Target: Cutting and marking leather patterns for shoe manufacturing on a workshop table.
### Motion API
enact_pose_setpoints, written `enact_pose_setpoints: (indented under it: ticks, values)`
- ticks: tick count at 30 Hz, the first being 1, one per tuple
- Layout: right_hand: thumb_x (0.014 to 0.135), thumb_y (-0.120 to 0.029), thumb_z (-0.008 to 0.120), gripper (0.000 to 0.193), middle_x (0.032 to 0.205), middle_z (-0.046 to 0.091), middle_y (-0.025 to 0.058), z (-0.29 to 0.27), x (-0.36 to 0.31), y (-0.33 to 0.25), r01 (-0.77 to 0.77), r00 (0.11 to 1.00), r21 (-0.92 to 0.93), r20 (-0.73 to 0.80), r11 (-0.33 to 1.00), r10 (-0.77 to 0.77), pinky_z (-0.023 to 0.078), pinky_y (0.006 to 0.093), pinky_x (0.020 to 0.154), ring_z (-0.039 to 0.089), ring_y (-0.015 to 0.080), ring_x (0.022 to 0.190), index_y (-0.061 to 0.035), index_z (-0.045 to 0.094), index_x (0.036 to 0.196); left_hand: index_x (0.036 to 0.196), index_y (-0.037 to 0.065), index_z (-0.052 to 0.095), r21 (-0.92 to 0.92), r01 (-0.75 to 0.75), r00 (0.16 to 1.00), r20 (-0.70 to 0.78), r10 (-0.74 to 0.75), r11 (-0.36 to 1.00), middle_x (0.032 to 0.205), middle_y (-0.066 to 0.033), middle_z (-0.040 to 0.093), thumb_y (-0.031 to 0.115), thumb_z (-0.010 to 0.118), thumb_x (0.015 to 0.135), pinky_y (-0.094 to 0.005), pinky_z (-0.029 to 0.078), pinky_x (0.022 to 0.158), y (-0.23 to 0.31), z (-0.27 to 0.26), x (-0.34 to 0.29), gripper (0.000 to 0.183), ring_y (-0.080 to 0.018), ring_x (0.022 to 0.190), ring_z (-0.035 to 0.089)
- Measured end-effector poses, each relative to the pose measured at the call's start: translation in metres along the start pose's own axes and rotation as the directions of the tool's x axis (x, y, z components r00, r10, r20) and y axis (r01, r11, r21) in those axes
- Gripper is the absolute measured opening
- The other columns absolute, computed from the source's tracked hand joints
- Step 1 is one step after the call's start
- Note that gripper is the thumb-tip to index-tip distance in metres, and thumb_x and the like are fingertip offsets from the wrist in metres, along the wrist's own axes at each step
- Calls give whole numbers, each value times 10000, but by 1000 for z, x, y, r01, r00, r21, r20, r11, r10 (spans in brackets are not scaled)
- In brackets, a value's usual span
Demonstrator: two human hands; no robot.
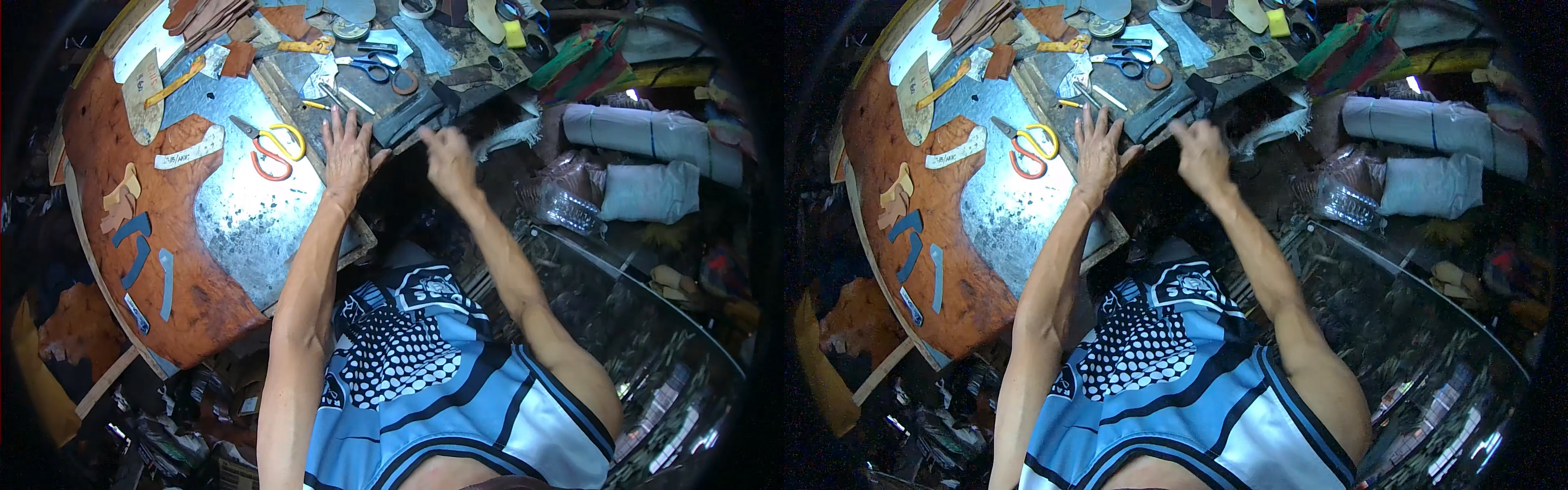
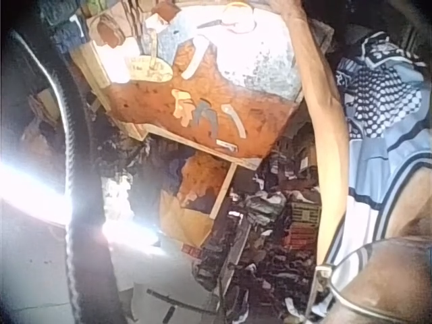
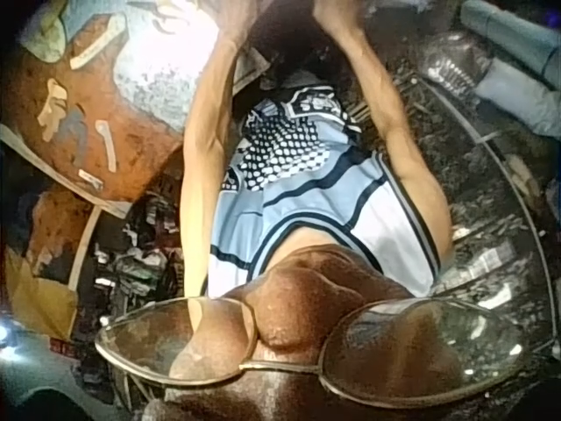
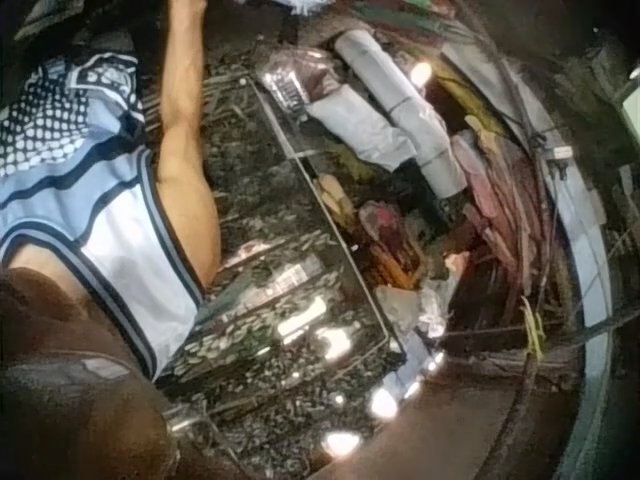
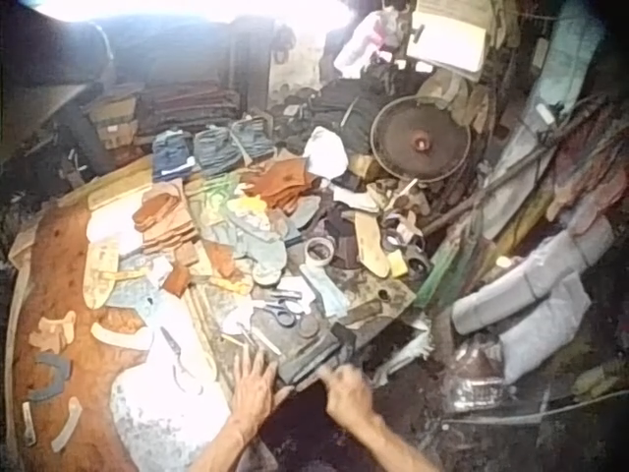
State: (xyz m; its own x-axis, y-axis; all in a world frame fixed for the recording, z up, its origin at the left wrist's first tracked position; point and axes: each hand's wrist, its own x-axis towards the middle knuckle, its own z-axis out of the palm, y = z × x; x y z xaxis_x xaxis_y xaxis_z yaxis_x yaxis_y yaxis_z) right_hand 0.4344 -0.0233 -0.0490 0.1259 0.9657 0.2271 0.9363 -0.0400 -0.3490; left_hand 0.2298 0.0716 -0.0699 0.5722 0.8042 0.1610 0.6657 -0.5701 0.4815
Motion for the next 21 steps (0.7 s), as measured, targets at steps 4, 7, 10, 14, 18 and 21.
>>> enact_pose_setpoints:
  ticks: [4, 7, 10, 14, 18, 21]
  values:
    - [823, -10, 624, 403, 964, 567, 104, -11, 8, 42, -159, 982, -79, -120, 984, 149, 481, 442, 811, 571, 329, 917, -155, 693, 1193, 1250, 32, 627, 10, 3, 1000, -6, -3, 1000, 1496, -223, 395, 417, 737, 833, -597, 157, 1182, 0, 0, 1, 578, -466, 1453, 211]
    - [831, -6, 613, 389, 958, 560, 104, -7, -6, 42, -143, 986, -64, -93, 988, 137, 485, 444, 780, 564, 330, 892, -152, 703, 1180, 1251, 30, 626, 17, -6, 1000, -5, 6, 1000, 1498, -223, 392, 420, 733, 838, -601, 158, 1179, 1, 4, 1, 577, -466, 1453, 211]
    - [858, -18, 598, 364, 960, 570, 97, -8, -25, 26, -105, 992, 8, -67, 994, 106, 502, 420, 745, 574, 308, 870, -130, 701, 1188, 1258, 33, 622, 34, -2, 1000, -1, 2, 999, 1501, -230, 384, 418, 733, 839, -603, 157, 1179, -1, 3, 3, 579, -464, 1455, 209]
    - [934, -124, 607, 370, 1013, 654, 73, -17, -6, 29, -517, 832, 679, 255, 521, 493, 524, 286, 612, 632, 161, 793, -75, 599, 1301, 1266, 32, 606, 28, -24, 999, -29, 24, 999, 1492, -234, 396, 375, 750, 820, -585, 166, 1184, -3, 5, 7, 581, -466, 1446, 227]
    - [968, -159, 574, 408, 972, 676, 96, 5, -4, 47, -620, 703, 774, 477, 127, 528, 488, 235, 462, 605, 102, 618, -25, 457, 1335, 1300, 22, 569, 29, -44, 997, -54, 46, 999, 1498, -229, 383, 423, 756, 807, -594, 170, 1179, -5, 7, 12, 662, -464, 1451, 220]
    - [975, -212, 562, 359, 972, 703, 120, 10, -24, 21, -625, 653, 780, 501, 30, 569, 496, 267, 448, 606, 130, 573, -64, 478, 1290, 1275, 52, 546, -6, -60, 985, -163, 58, 998, 1350, -223, 477, 449, 794, 715, -606, 283, 1087, -1, -26, 1, 730, -440, 1337, 369]
